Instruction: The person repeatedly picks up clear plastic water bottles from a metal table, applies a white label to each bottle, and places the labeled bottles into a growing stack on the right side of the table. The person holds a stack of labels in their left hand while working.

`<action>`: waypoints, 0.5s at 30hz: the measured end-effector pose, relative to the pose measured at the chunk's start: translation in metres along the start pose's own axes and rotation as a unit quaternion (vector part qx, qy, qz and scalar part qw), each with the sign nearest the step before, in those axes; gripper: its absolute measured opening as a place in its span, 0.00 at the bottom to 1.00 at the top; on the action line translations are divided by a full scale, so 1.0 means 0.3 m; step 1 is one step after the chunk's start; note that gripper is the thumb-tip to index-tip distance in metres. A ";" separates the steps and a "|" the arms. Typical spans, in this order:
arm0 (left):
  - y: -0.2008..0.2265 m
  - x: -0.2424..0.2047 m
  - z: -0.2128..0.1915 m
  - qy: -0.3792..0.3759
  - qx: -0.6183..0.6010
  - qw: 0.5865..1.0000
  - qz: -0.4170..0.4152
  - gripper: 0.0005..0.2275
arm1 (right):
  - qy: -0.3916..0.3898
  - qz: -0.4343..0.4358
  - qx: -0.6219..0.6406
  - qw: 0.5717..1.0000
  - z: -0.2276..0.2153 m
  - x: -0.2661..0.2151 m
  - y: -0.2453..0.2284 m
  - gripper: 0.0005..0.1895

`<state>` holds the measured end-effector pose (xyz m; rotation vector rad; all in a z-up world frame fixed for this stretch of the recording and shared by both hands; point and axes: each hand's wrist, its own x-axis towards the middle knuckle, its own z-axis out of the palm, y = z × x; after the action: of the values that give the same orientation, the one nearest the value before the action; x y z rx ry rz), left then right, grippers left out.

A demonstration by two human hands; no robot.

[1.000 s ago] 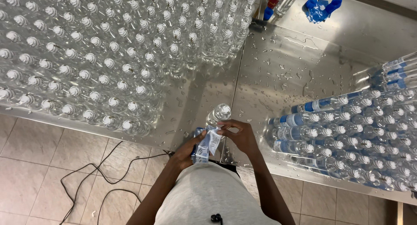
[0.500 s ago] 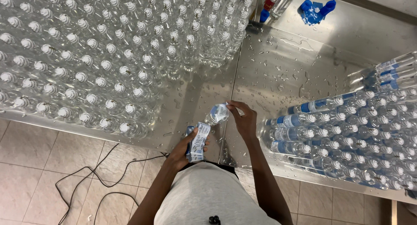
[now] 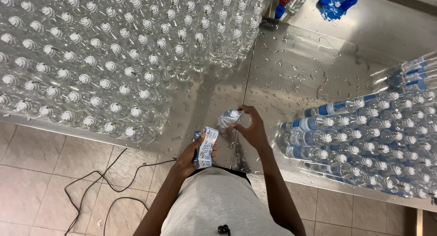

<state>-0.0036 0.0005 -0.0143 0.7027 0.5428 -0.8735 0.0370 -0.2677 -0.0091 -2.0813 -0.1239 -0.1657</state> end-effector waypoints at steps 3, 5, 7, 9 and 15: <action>-0.008 0.004 -0.010 0.004 0.015 1.000 -0.006 0.29 | -0.006 0.001 -0.066 0.998 0.041 0.024 -0.017 0.33; -0.005 -0.010 -0.013 0.011 0.016 1.000 -0.007 0.29 | 0.001 0.014 -0.038 0.999 0.045 0.006 0.004 0.33; -0.001 -0.019 -0.016 0.017 0.015 1.000 -0.006 0.29 | 0.006 0.024 -0.010 1.000 0.047 -0.008 0.018 0.33; -0.003 -0.027 -0.022 0.025 0.004 1.000 0.003 0.30 | -0.013 0.059 0.024 0.998 0.049 -0.031 0.026 0.42; -0.004 -0.037 -0.020 0.042 -0.017 0.999 0.017 0.29 | -0.029 0.088 0.031 0.995 0.111 -0.025 0.099 0.46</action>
<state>-0.0114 0.0100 -0.0112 0.7172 0.6171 -0.8044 0.0365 -0.2536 -0.0520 -2.0243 0.0196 0.0050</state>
